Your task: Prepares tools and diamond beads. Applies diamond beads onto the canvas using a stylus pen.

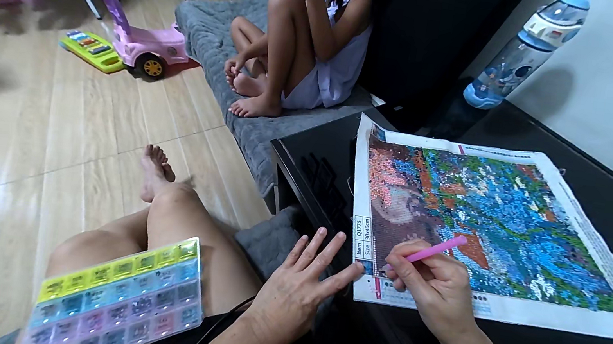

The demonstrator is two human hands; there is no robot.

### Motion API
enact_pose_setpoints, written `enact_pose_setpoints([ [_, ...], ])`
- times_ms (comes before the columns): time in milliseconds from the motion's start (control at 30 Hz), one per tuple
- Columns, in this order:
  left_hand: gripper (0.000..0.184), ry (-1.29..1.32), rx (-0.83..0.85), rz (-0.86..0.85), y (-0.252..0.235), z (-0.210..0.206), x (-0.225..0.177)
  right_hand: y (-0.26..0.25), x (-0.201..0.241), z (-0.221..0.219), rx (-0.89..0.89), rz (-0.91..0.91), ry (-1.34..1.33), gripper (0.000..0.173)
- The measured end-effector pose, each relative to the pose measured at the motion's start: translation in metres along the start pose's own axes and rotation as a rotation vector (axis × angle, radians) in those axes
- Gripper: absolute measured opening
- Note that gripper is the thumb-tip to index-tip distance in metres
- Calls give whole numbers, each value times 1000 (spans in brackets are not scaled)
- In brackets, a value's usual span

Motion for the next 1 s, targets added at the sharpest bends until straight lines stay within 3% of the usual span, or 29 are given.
enact_pose_setpoints([
  [400, 87, 7, 3, 8, 0, 0, 0, 4, 6, -9, 76, -50, -74, 24],
  [1000, 88, -2, 8, 10, -1, 0, 0, 5, 10, -15, 143, 38, -9, 28],
])
Point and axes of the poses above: each hand's wrist, its own y-axis away from the middle knuckle, its own z-axis out of the back of the hand, x = y × z, the point moved 7 cm from there along -y, towards the middle knuckle, and after that the axes turned 8 degrees about -y, right-handed, at the moved point
